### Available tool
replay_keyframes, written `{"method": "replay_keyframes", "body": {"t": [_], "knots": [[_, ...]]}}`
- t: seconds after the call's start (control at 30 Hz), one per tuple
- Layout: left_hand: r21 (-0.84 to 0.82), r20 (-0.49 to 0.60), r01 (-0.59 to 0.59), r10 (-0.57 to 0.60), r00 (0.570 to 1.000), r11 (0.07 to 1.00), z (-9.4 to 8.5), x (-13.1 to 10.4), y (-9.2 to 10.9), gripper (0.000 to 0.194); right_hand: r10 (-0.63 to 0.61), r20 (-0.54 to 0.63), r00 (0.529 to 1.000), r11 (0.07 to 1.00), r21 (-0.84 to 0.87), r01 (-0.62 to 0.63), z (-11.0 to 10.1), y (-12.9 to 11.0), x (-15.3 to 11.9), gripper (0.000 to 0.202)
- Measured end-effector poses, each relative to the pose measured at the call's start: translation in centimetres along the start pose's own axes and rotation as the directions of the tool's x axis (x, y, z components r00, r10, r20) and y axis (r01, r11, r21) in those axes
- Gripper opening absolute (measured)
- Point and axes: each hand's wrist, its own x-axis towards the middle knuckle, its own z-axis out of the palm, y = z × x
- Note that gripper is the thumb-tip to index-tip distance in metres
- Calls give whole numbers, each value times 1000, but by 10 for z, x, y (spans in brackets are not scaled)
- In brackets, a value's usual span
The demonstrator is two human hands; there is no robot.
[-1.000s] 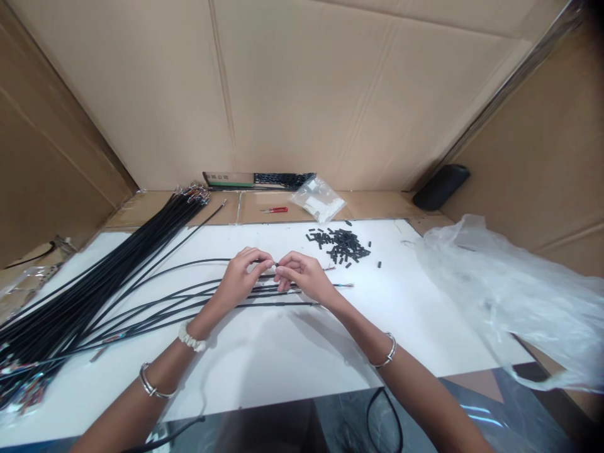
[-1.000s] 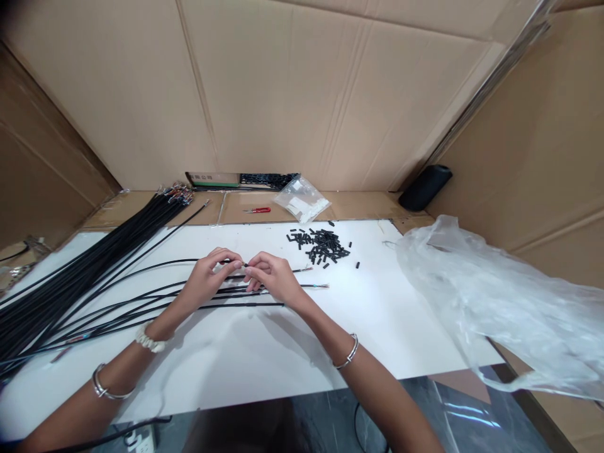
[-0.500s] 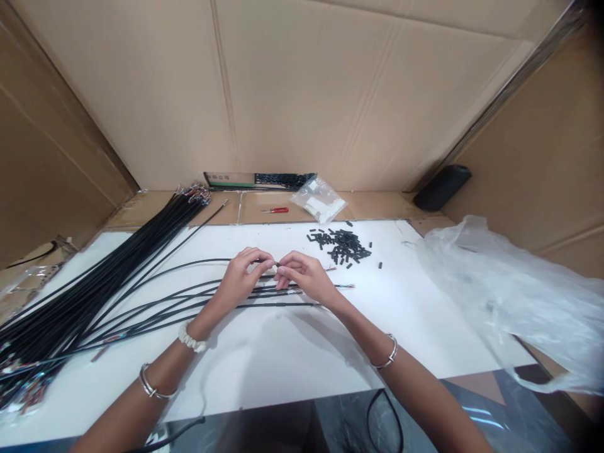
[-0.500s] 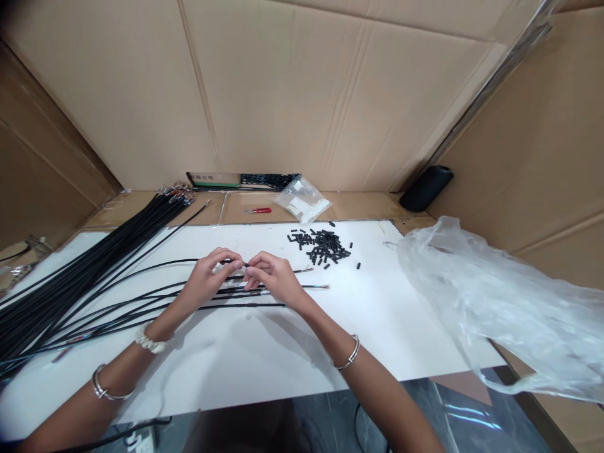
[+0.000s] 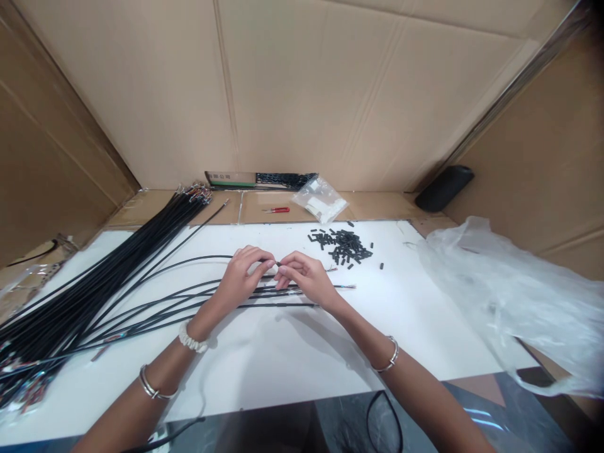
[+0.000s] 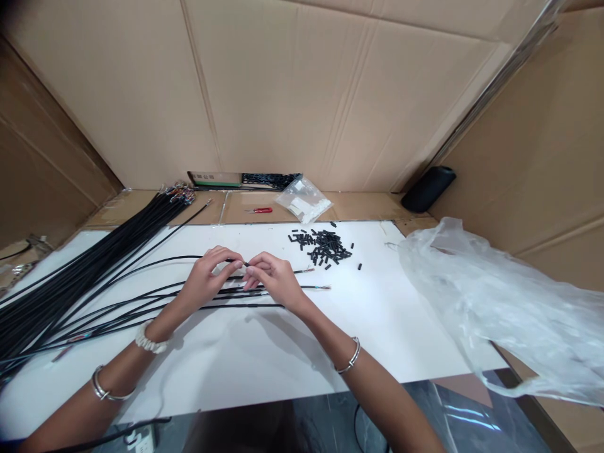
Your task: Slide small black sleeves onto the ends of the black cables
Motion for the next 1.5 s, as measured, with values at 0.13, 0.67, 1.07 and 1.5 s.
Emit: {"method": "replay_keyframes", "body": {"t": [0.13, 0.67, 1.07, 1.5], "knots": [[116, 18, -98, 96, 995, 988, -1, -2, -4, 17, -4, -3, 1000, 1000, 12, 4, 0, 3, 0, 25], [392, 180, -386, 341, 922, 835, -10, -1, -11, 25, 26, -16, 1000, 999, 19, -26, 2, 4, 1, 27], [329, 159, -380, 346, 925, 865, -8, -2, -16, 26, 12, -2, 1000, 996, -87, -12, -2, 2, 1, 26], [17, 131, -133, 130, 983, 991, -4, -4, -17, 16, -27, -19, 999, 957, -290, 20, -3, 5, -1, 18]]}}
